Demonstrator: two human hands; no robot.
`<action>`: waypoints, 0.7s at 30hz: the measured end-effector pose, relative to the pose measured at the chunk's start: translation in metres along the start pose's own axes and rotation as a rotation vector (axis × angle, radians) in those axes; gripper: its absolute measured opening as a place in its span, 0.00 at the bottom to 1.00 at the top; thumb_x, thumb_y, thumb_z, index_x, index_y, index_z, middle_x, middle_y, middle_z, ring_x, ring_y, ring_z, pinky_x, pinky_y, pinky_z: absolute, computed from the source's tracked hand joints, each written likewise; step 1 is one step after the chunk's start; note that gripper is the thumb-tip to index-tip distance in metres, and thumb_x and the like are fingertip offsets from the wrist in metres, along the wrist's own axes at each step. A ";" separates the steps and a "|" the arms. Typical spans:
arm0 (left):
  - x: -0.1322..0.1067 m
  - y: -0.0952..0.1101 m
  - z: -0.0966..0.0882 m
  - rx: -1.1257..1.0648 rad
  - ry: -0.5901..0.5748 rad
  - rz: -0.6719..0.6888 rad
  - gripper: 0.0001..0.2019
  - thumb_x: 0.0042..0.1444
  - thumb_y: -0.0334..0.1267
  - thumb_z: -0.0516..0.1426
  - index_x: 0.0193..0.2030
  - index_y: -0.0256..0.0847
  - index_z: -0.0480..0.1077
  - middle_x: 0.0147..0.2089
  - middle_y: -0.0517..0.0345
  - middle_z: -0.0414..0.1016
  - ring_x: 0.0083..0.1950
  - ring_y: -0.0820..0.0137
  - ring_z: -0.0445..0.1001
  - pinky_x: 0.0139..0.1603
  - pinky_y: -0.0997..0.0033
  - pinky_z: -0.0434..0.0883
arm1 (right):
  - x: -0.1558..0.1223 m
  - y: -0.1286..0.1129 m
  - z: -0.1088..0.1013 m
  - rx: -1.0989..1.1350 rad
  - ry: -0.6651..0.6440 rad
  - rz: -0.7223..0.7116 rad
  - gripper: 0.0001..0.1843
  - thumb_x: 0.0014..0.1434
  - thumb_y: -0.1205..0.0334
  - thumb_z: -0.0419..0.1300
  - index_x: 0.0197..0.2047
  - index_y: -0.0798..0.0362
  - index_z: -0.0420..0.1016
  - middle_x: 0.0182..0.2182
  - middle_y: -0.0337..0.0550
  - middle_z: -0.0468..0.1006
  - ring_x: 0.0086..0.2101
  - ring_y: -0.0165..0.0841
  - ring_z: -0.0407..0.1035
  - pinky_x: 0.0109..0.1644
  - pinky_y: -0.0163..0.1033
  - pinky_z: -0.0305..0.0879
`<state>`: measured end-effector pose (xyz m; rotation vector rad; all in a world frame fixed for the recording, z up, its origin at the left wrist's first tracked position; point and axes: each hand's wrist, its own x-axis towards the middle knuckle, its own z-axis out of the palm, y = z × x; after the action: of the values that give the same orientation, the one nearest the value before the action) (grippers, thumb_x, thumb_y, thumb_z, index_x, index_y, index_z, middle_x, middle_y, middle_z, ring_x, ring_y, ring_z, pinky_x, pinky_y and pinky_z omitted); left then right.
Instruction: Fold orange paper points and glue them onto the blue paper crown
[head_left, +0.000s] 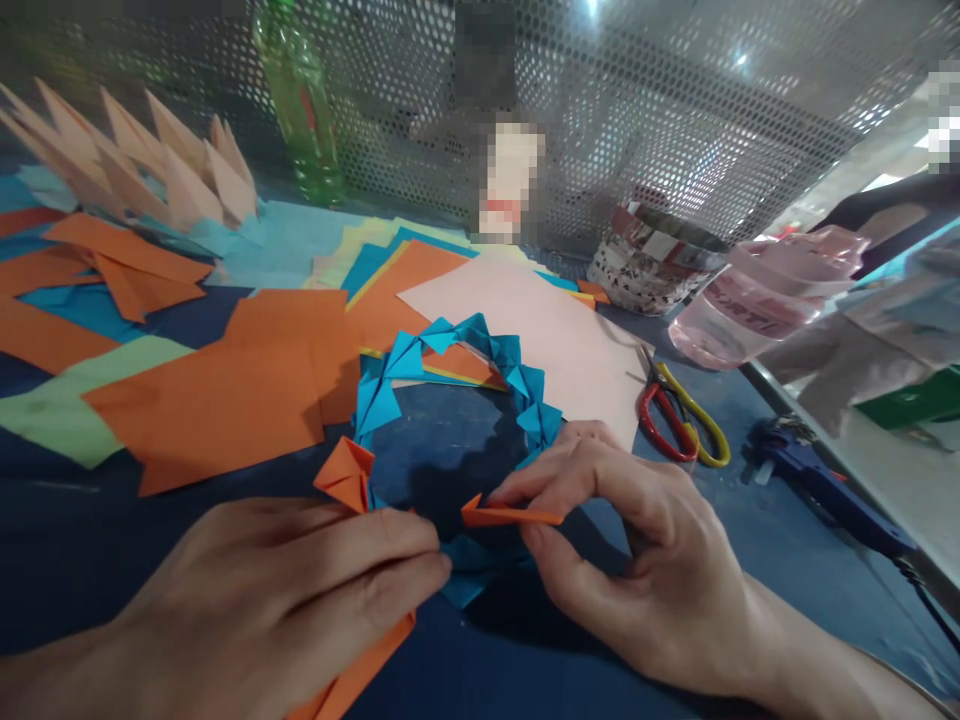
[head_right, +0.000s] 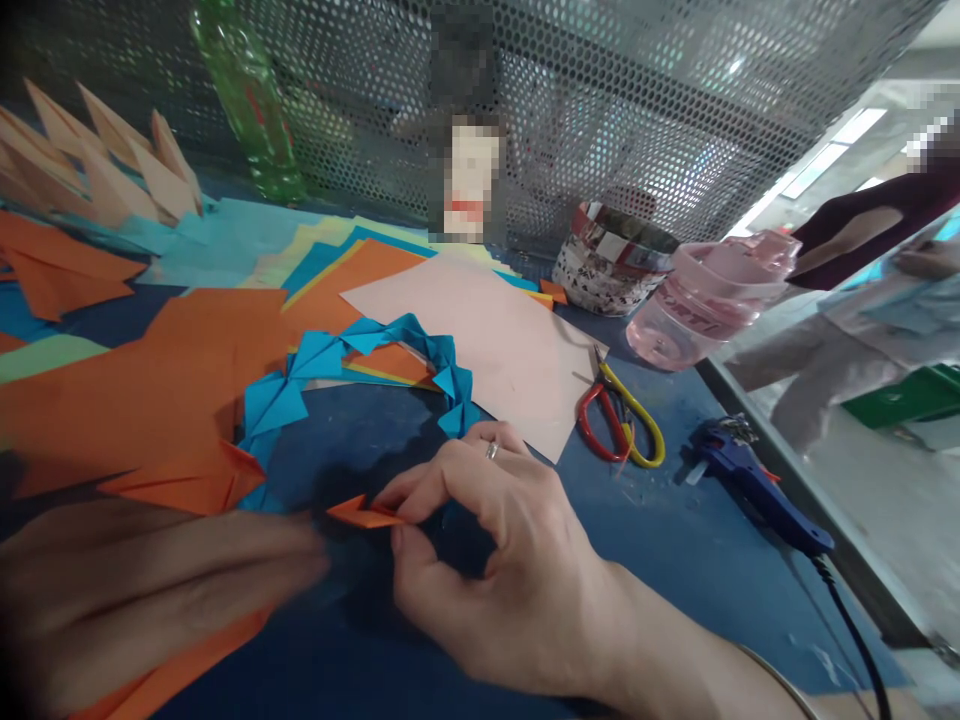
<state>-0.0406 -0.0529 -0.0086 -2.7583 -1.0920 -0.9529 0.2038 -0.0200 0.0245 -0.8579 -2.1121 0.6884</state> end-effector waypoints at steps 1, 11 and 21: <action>-0.001 0.000 0.001 0.001 -0.001 0.005 0.16 0.65 0.42 0.44 0.51 0.53 0.70 0.42 0.68 0.82 0.36 0.71 0.80 0.39 0.72 0.71 | 0.000 0.000 0.000 -0.006 -0.008 -0.011 0.10 0.51 0.78 0.59 0.34 0.53 0.70 0.34 0.37 0.83 0.33 0.29 0.77 0.46 0.43 0.67; -0.015 -0.013 0.007 -0.073 -0.008 0.032 0.21 0.63 0.40 0.44 0.57 0.52 0.70 0.48 0.66 0.81 0.38 0.71 0.80 0.43 0.76 0.72 | -0.001 0.001 0.002 -0.043 -0.022 -0.053 0.10 0.51 0.77 0.60 0.33 0.52 0.68 0.35 0.36 0.83 0.31 0.29 0.75 0.45 0.43 0.67; -0.015 -0.014 0.004 -0.053 -0.064 -0.056 0.17 0.64 0.37 0.50 0.58 0.52 0.68 0.47 0.66 0.81 0.40 0.71 0.81 0.43 0.76 0.75 | -0.003 0.003 0.001 -0.064 -0.046 -0.075 0.11 0.50 0.76 0.60 0.34 0.52 0.67 0.33 0.35 0.83 0.30 0.29 0.74 0.46 0.44 0.66</action>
<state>-0.0561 -0.0503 -0.0232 -2.8338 -1.1767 -0.9184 0.2056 -0.0210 0.0206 -0.8000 -2.2056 0.6101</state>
